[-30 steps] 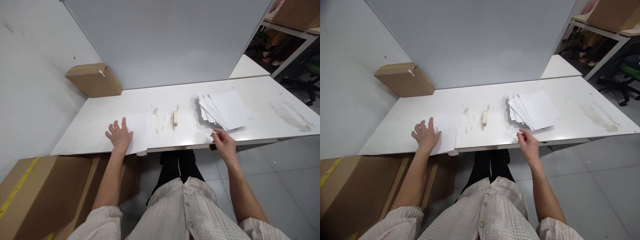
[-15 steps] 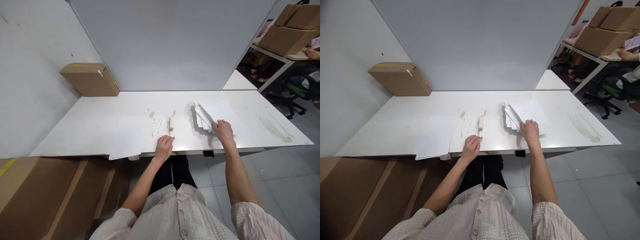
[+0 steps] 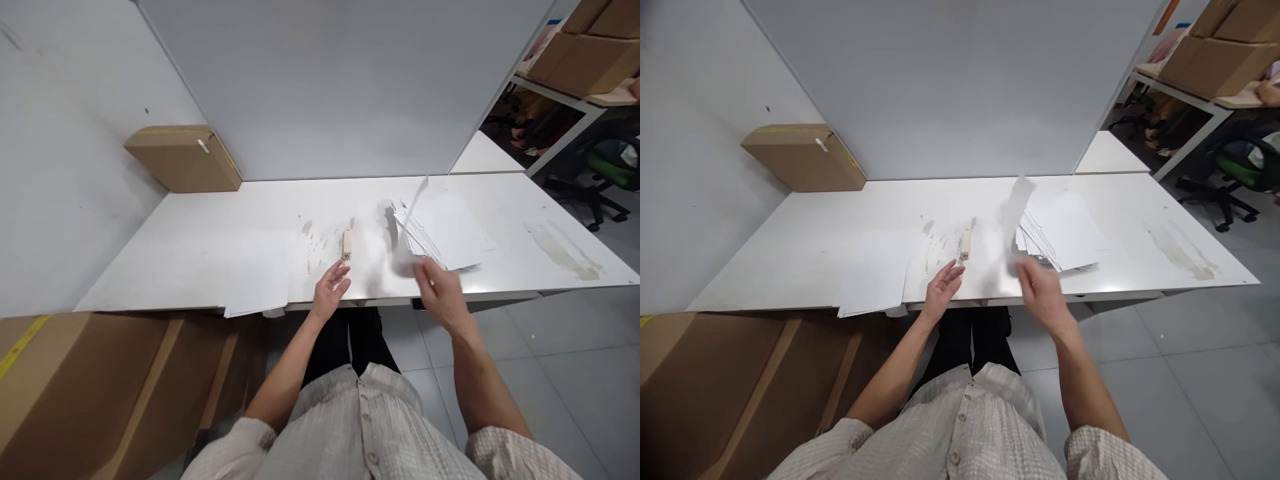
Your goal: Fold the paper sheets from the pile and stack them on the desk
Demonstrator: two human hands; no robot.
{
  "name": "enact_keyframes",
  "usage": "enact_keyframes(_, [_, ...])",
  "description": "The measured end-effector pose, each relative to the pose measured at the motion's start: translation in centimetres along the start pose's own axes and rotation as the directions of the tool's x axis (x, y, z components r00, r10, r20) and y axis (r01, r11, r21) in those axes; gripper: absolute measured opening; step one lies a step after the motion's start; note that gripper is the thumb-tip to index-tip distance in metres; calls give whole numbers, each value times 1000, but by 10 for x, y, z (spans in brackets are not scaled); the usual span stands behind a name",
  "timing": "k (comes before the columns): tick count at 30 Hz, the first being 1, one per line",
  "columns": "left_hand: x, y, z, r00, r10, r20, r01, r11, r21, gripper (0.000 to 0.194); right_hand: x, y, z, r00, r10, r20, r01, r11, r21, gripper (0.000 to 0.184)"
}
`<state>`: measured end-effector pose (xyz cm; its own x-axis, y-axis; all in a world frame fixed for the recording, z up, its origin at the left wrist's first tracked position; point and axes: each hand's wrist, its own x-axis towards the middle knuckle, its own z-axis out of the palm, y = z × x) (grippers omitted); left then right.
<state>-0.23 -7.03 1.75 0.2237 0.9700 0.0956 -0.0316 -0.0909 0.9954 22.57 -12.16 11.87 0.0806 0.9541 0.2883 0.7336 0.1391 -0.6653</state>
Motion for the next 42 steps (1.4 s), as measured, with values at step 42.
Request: enact_keyframes(42, [14, 1, -23, 926, -349, 144, 351, 656, -669, 49, 8, 21, 97, 929, 344, 134, -366, 815, 449, 27])
